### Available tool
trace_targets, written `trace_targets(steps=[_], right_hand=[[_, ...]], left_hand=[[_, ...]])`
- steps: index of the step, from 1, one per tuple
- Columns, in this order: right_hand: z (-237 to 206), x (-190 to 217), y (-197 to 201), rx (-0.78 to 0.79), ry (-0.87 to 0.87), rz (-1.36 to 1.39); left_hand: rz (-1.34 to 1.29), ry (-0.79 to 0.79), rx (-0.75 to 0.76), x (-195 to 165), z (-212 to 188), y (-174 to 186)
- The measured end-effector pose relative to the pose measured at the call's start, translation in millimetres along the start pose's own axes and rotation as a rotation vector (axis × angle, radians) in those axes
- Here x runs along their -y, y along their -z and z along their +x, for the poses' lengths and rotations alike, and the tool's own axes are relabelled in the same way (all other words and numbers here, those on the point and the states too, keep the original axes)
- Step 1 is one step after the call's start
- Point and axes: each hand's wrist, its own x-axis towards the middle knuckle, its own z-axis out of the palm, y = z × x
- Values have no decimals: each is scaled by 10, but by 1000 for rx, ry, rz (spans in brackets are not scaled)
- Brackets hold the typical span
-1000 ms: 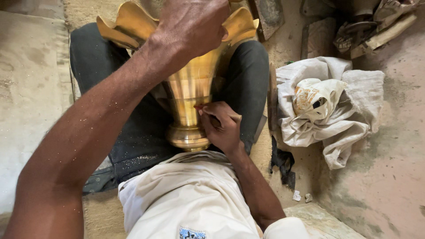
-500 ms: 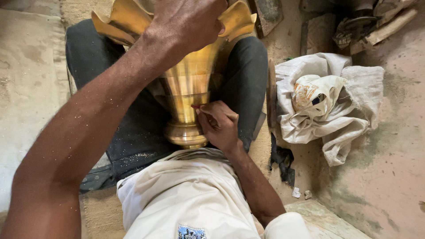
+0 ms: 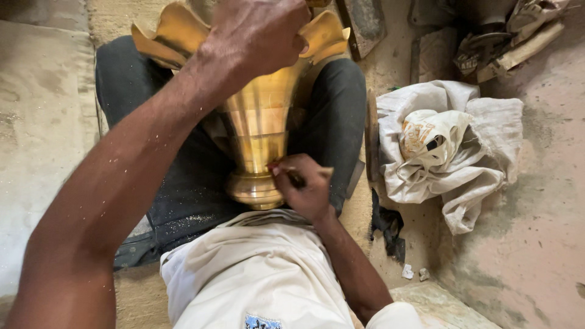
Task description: The person sits on the workshop floor with a large brass vase across their lap. They first scrape the vase's surface with a small blade, then mark lines on it with a red marking tool, then hold a punch against the brass and strike it with a wooden mallet to work the surface.
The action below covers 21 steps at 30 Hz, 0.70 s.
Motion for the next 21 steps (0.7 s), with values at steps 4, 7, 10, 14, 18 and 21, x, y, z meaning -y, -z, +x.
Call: trace_targets(steps=[4,7,10,14,18,21], right_hand=[[14,-323,54,-179,-383,425],[89,-606,-36,-219,-622,508],[159,-743,-133,-130,-797,662],[153,-611,-254,-134,-784,876],[-9,-403,-217,-131,-981,903],[-109,-424,-176,-88,-986,972]], left_hand=[[-112,45,106,106,166,-44],[-128,13,48,207,318,-104],[-72,14,67,282,388,-138],[-126,78,227,296,482,-92],[106,6,208,101,571,-104],[179,-125,14,-171,499,-242]])
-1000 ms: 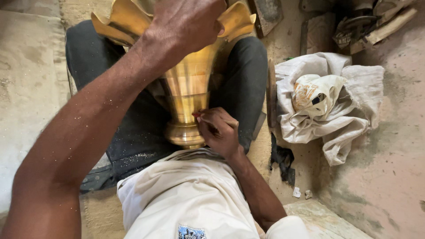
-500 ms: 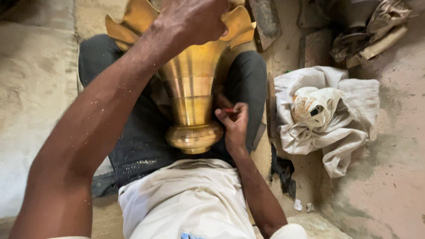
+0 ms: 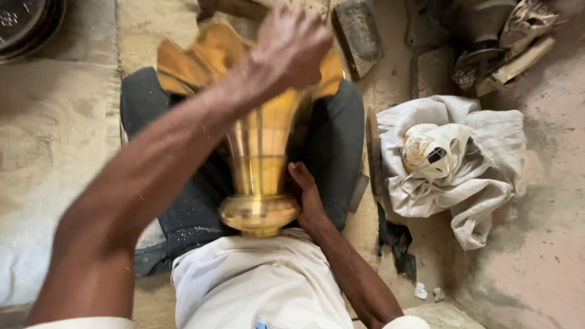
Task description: The person sits on the workshop floor with a large brass vase across their lap. They first scrape the vase's surface with a small blade, then mark lines on it with a red marking tool, then hold a punch against the brass and strike it with a wooden mallet to work the surface.
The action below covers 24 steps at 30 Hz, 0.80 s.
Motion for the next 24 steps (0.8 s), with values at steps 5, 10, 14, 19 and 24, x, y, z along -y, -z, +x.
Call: trace_targets(steps=[5,10,14,19,24], right_hand=[[96,-107,125,-55,22,-185],[172,-37,237,-13,125,-167],[133,73,312,-33,173,-305],[-197,219,373,-110,484,-629],[-520,485,334,-92,590,-503]], left_hand=[[-66,103,211,-57,-77,-80],[-81,204,275,-5,31,-91],[-52,171,145,-110,135,-96],[-40,208,419,-134,38,207],[-573,492,303,248,-278,897]])
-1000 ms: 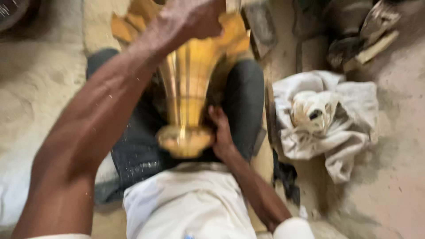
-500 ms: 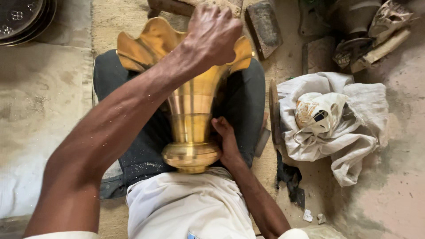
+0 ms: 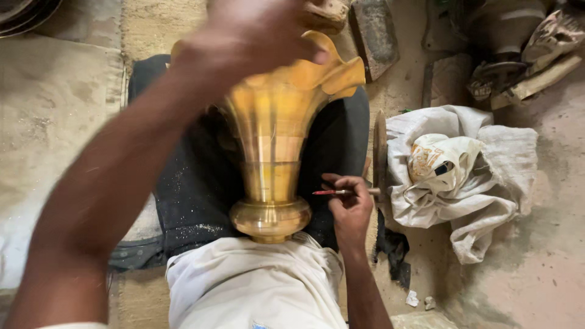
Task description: The person sits on the workshop floor with a large brass vase across their lap. They first scrape the vase's surface with a small blade, then mark lines on it with a red marking tool, then hold a punch against the brass and strike it with a wooden mallet to work the surface.
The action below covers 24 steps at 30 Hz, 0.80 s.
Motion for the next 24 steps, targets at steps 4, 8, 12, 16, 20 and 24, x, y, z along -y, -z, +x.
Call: trace_targets(steps=[4,8,12,16,20,24], right_hand=[[-40,190,-117,3,21,-49],[-28,242,-308,56,31,-153],[39,312,-449,181,139,-219],[148,465,-612,248,385,-489],[284,624,-797,297,622,-765],[395,731,-915,355,722,-861]], left_hand=[[67,197,-202,635,-663,418],[33,179,-494,1572,-1216,267],[-175,259,-602,2215,-1404,-335],[-50,385,-589,2396,-1243,-751],[-18,526,-530,2313,-1115,-924],[-40,537,-513,2289,-1131,-930]])
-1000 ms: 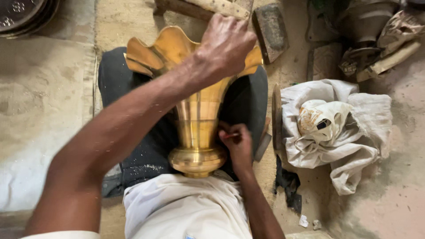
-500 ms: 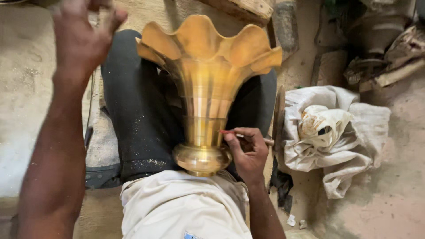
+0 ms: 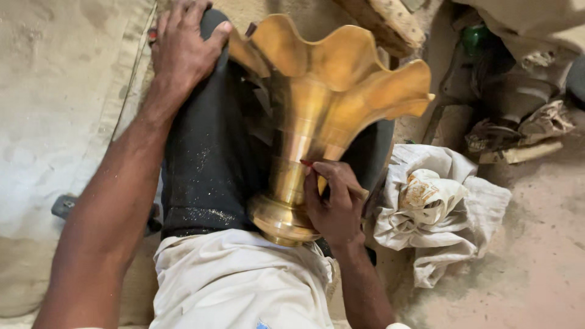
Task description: The person sits on the workshop floor with a large brass vase across their lap. They first scrape the vase's surface with a small blade, then mark lines on it with a red marking tool, then hold a punch against the brass and strike it with a wooden mallet to work the surface.
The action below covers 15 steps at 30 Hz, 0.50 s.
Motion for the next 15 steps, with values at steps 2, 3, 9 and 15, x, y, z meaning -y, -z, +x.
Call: trace_targets(steps=[2,3,9,15], right_hand=[[60,-2,-5,-3,78,-13],[79,-3,-6,6,78,-21],[100,-17,-25,12,84,-54],[101,-44,-42,12,91,-60]], left_hand=[[-24,1,-25,-13,-11,-6],[-35,-4,-42,-15,-8,-8],[-36,14,-52,-14,-22,-64],[-34,40,-24,11,-12,-91]])
